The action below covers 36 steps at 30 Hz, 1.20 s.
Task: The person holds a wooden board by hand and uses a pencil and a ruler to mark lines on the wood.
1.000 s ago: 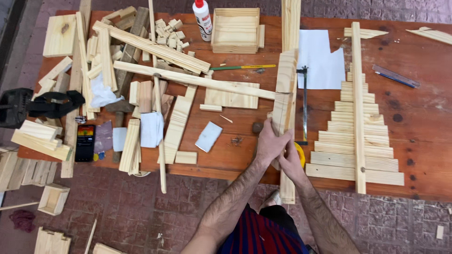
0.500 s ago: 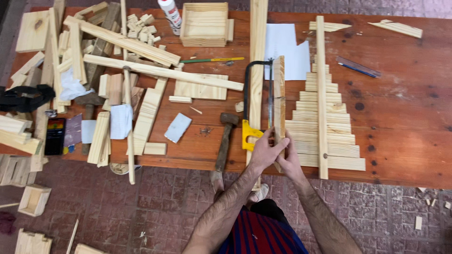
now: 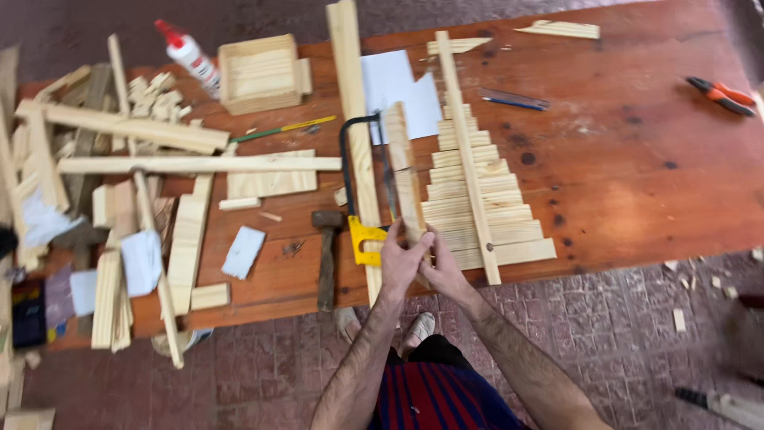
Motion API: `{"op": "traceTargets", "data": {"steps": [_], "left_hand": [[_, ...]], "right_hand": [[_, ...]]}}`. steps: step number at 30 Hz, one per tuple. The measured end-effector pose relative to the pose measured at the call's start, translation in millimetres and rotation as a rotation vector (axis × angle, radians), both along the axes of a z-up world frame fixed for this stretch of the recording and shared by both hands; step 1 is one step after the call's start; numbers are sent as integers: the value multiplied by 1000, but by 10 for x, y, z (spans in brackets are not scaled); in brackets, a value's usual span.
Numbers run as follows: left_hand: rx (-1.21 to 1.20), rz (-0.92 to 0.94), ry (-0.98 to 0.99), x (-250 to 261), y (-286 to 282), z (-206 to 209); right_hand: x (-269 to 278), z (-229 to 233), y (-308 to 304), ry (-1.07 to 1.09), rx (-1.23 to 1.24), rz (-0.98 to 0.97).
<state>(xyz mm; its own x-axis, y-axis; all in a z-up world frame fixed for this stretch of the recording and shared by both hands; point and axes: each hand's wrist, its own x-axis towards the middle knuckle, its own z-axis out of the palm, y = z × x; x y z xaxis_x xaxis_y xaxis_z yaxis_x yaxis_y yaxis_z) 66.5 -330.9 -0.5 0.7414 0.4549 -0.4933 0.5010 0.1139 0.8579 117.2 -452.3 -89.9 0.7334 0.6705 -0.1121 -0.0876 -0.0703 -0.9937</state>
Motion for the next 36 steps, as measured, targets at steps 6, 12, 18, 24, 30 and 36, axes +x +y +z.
{"op": "traceTargets", "data": {"steps": [6, 12, 18, 24, 30, 36], "left_hand": [[-48, 133, -178, 218, -237, -319], [-95, 53, -264, 527, -916, -687], [-87, -69, -177, 986, -1845, -694], [-56, -115, -28, 1665, -2602, -559], [-18, -79, 38, 2553, -3291, -982], [386, -26, 49, 3267, -3705, -1567]], "right_hand": [[124, 35, -302, -62, -15, -92], [220, 68, -1066, -138, -141, -199], [417, -45, -1952, -247, -222, -416], [989, -106, -2695, -277, -257, -568], [1720, -29, -3422, -229, -409, -403], [2672, -191, -4537, -226, -544, -290]]}}
